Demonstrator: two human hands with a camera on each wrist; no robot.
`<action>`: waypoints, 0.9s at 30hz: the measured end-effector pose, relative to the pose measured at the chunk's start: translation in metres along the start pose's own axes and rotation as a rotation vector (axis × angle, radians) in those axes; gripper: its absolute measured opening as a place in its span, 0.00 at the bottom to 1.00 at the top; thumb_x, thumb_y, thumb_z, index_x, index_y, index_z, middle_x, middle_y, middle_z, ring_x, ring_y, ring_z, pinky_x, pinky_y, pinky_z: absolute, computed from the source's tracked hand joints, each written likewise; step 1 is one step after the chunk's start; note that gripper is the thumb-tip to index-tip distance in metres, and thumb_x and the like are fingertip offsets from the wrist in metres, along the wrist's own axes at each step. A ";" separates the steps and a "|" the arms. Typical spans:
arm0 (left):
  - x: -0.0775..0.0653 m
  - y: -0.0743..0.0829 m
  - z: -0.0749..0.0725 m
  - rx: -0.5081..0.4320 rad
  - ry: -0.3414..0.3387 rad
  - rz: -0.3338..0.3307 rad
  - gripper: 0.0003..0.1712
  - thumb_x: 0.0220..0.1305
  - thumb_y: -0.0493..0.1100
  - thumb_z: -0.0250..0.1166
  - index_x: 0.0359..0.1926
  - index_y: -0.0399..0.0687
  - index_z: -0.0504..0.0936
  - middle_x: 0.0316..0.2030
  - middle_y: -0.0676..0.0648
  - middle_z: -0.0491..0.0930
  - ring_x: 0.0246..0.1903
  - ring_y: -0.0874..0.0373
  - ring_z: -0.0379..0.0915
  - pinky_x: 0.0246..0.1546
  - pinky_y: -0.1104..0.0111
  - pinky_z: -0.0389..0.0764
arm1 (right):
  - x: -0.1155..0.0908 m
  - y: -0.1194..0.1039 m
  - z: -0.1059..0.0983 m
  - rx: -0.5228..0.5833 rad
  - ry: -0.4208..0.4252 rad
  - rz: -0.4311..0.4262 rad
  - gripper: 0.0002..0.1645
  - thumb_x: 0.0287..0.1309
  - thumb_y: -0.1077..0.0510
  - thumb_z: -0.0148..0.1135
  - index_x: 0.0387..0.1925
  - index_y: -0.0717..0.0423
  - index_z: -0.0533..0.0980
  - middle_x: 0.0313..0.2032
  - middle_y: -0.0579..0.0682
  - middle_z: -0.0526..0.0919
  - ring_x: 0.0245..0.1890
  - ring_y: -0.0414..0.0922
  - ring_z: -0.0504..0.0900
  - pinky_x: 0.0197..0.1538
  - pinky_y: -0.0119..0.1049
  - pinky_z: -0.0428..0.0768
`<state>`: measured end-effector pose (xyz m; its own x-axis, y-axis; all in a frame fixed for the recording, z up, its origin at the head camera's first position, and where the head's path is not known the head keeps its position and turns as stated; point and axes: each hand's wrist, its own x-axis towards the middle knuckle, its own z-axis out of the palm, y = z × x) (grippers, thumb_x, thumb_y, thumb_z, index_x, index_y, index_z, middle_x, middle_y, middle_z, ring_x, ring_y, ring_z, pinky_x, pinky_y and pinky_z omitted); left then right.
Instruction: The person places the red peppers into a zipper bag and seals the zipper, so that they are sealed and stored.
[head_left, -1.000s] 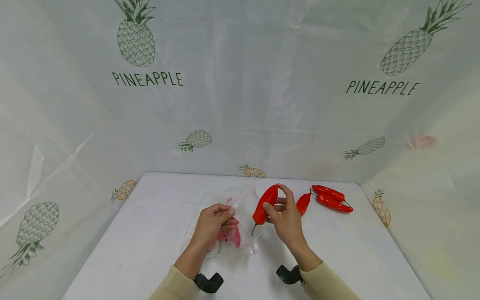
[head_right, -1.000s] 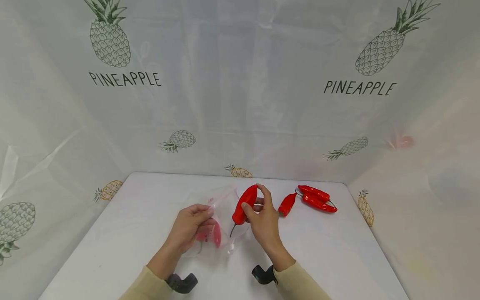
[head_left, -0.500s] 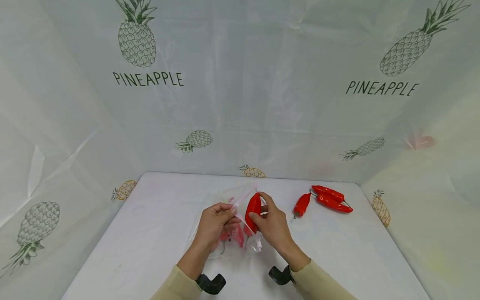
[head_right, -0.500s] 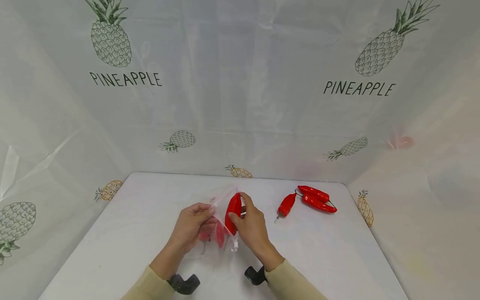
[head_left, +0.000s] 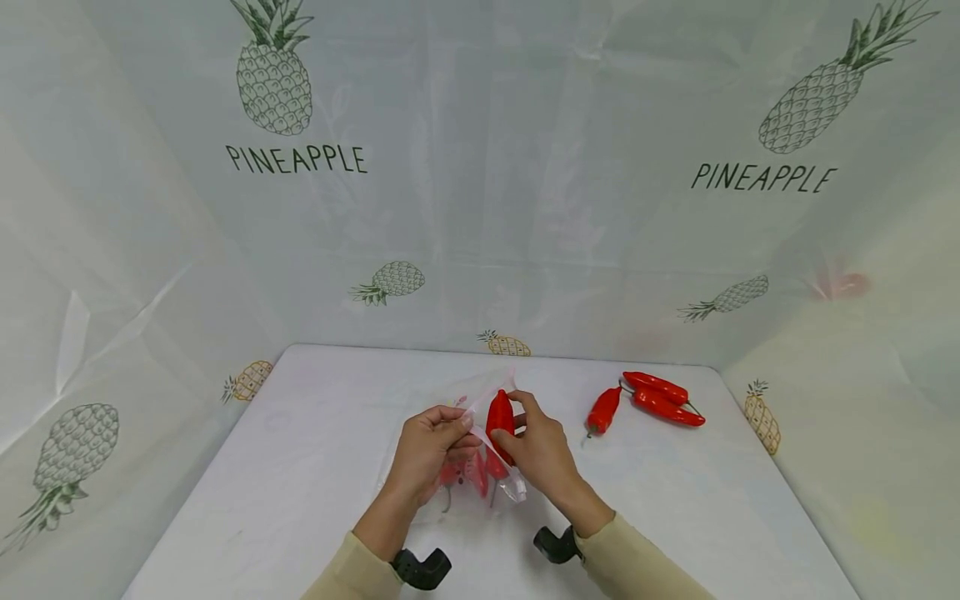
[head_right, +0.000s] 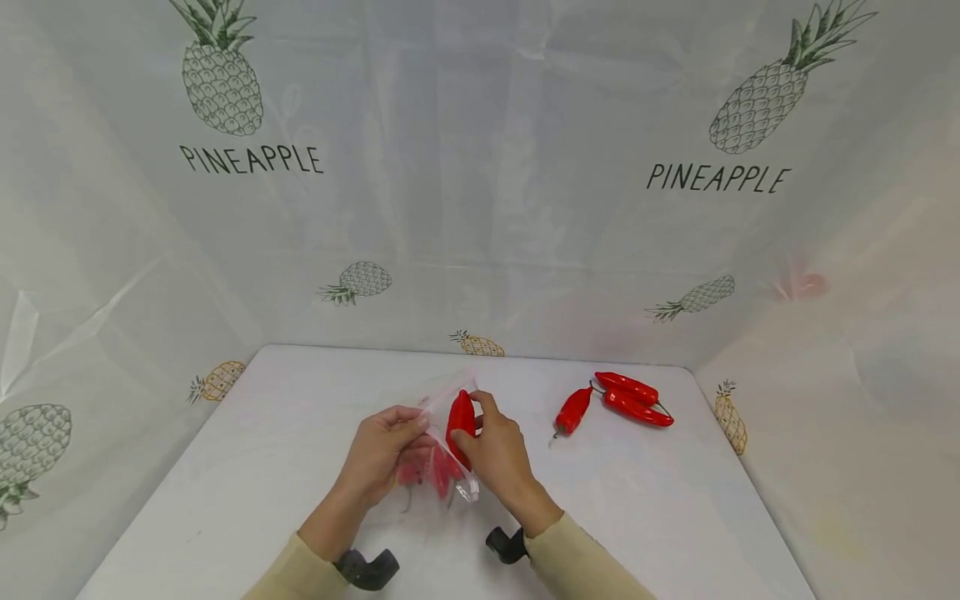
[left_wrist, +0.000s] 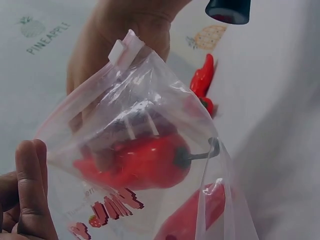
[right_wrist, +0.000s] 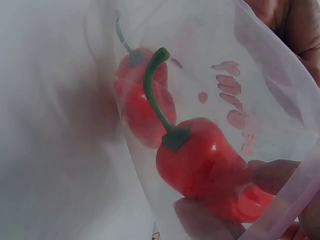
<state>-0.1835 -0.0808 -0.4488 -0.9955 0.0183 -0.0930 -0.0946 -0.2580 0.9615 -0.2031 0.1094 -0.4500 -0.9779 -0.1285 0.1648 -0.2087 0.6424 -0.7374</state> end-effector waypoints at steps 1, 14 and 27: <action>0.000 0.000 0.000 -0.004 0.000 0.000 0.16 0.70 0.39 0.71 0.52 0.32 0.83 0.34 0.42 0.90 0.31 0.55 0.90 0.37 0.67 0.91 | 0.001 0.000 0.000 -0.005 -0.006 0.003 0.38 0.62 0.54 0.76 0.70 0.54 0.70 0.45 0.58 0.88 0.37 0.47 0.87 0.36 0.43 0.92; 0.001 -0.001 -0.004 -0.018 0.019 0.002 0.14 0.71 0.37 0.70 0.52 0.32 0.83 0.31 0.44 0.90 0.29 0.56 0.89 0.36 0.67 0.91 | 0.002 0.002 0.003 0.029 -0.047 0.012 0.39 0.64 0.56 0.74 0.73 0.55 0.70 0.52 0.63 0.87 0.40 0.50 0.91 0.33 0.39 0.91; 0.003 -0.004 -0.008 -0.013 0.034 0.008 0.13 0.71 0.37 0.71 0.50 0.31 0.83 0.31 0.44 0.90 0.28 0.57 0.89 0.35 0.68 0.91 | -0.002 0.007 -0.001 0.042 0.055 -0.011 0.28 0.67 0.54 0.72 0.65 0.55 0.77 0.45 0.53 0.89 0.40 0.46 0.87 0.36 0.35 0.90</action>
<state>-0.1858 -0.0875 -0.4551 -0.9954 -0.0168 -0.0948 -0.0867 -0.2709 0.9587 -0.2025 0.1148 -0.4543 -0.9736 -0.0932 0.2082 -0.2212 0.6085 -0.7621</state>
